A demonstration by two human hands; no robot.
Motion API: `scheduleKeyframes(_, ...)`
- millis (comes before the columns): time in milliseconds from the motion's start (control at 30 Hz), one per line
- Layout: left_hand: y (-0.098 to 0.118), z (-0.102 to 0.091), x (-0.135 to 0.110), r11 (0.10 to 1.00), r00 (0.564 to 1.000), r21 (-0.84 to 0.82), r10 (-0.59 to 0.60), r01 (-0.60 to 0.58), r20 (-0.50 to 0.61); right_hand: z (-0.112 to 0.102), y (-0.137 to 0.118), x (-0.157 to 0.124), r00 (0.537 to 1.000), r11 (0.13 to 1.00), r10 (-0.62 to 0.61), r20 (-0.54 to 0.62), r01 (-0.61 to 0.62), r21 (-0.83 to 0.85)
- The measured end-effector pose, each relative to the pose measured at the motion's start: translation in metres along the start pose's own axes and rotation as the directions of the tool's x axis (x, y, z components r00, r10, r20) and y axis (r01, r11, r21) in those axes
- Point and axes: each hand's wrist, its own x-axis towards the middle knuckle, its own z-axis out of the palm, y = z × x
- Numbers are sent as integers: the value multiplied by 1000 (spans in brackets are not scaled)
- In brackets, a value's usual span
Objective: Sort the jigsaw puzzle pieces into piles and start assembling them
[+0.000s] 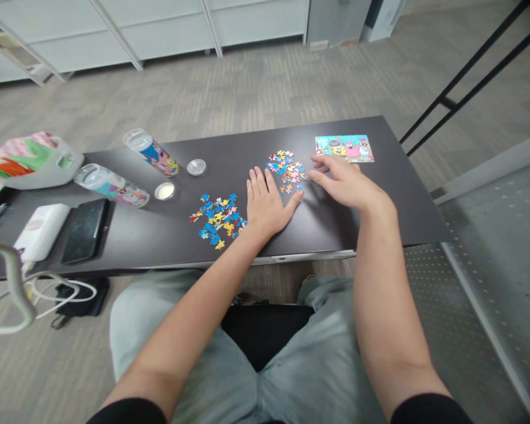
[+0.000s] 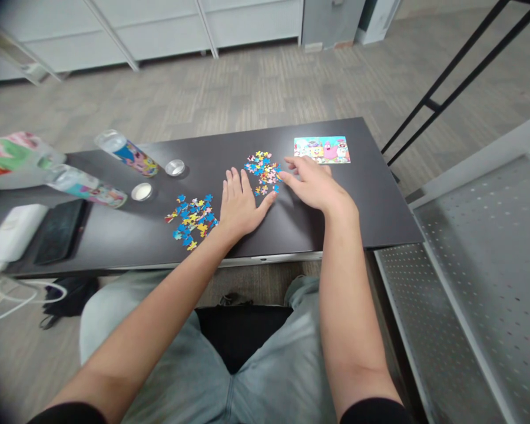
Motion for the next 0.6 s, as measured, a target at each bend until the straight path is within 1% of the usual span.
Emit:
scheduleKeyframes(67,1,1,6,999,999,-1,35,-35,6,1,2,0,994,999,37,100,-40,23)
scheduleKeyframes(133,4,2,16,998,998,-3,66,-66,1,2,2,0,986,998,54,155,-59,26)
scheduleKeyframes(267,8,2,42,997,997,17,79,-79,1,4,-1,0,992,1000,28,121,-27,-7)
scheduleKeyframes(400,10,3,63,997,997,25,74,-74,-8,4,-3,0,989,1000,10,150,-12,17)
scheduleKeyframes(500,9,5,69,998,998,24,53,-53,-28,5,-2,-1,990,999,10,144,-15,29)
scheduleKeyframes(600,6,9,69,999,998,14,50,-50,-45,6,0,-1,989,998,28,145,-35,47)
